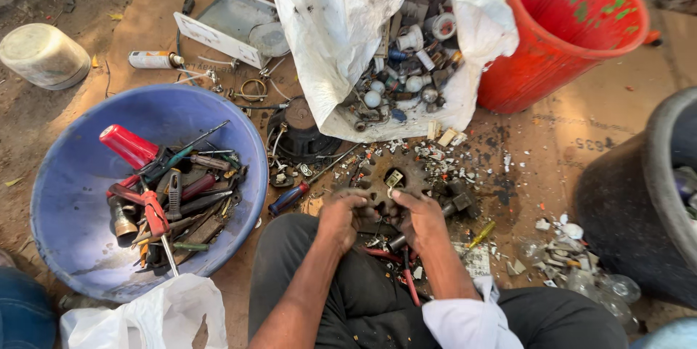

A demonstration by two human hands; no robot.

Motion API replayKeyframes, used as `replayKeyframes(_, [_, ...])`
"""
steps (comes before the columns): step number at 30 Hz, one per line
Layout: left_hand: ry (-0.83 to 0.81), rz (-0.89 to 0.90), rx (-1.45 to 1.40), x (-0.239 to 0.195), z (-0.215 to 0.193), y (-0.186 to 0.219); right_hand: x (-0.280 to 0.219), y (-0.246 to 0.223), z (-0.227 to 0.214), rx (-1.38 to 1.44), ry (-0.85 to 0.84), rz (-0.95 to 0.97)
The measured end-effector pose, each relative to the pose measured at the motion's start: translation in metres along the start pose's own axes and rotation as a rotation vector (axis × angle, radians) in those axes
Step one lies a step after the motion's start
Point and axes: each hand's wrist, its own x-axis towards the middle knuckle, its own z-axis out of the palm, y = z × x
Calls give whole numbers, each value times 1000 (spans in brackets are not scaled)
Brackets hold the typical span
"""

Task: The person sits on the ground and uses a hammer to strike and break apart small electronic components placed on a metal gear. The person repeatedly picks up pieces, positions them on the gear, and hits them with the hammer to separate parts.

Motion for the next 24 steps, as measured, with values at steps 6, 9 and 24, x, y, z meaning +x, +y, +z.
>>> replayKeyframes(6, [-213, 27, 134, -41, 9, -31, -58, 8, 1, 41, 3, 16])
replayKeyframes(9, [-247, 96, 168, -46, 10, -40, -71, 14, -8, 69, 50, 25])
replayKeyframes(24, [-269, -38, 39, -85, -3, -72, -158, 37, 3, -1189, 273, -992])
